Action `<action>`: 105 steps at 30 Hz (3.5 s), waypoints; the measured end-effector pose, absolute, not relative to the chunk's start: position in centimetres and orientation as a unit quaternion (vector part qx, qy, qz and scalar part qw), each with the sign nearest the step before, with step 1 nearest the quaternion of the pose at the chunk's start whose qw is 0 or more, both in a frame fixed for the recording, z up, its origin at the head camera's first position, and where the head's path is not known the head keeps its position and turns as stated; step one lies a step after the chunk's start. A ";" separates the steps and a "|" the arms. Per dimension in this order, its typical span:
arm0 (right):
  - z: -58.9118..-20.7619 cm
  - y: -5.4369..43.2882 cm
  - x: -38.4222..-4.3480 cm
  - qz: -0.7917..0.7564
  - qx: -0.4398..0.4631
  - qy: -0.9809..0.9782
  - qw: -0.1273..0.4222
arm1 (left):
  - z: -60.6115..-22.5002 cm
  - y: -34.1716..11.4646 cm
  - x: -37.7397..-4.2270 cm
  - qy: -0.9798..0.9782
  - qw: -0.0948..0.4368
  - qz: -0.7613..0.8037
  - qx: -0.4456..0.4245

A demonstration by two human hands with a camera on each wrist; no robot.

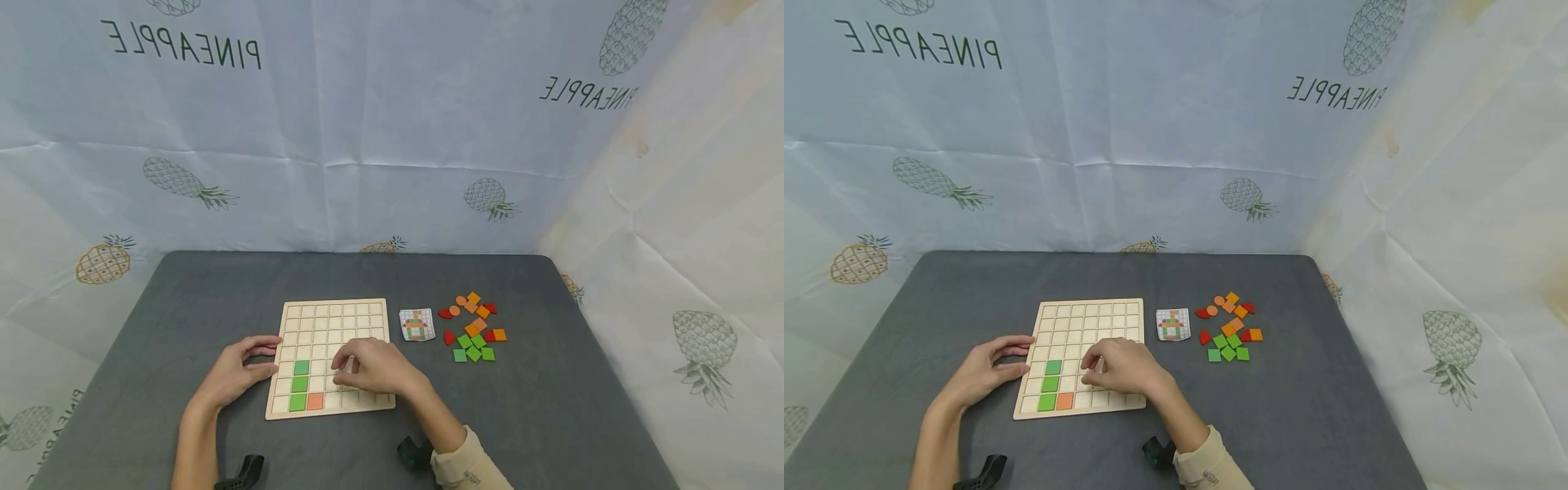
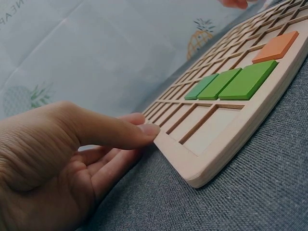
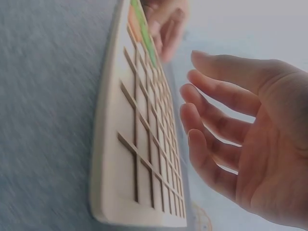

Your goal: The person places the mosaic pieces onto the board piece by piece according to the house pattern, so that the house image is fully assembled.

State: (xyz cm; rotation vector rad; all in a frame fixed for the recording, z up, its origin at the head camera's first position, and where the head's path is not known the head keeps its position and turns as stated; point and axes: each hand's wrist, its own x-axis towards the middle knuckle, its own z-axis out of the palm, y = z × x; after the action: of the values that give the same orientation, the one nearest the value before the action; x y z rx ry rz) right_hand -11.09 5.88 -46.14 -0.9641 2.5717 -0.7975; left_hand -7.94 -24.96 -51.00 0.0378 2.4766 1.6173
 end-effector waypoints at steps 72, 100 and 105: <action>-48.7 30.0 -19.2 -0.364 -0.084 0.925 0.072 | -51.0 -24.9 -7.9 0.847 0.086 0.524 0.013; -49.8 29.5 -19.8 -0.371 -0.034 0.927 0.041 | -51.0 -24.9 -8.0 0.840 0.091 0.535 0.016; -49.6 29.3 -19.6 -0.368 -0.046 0.928 0.026 | -50.9 -25.0 -7.8 0.839 0.090 0.536 0.021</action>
State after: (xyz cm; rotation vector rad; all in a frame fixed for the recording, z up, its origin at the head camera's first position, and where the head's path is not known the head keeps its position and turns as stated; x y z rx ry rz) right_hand -19.59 29.30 -49.57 -0.1410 2.8683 -1.1371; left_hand -7.84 -25.00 -50.93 0.0615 2.4955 1.5933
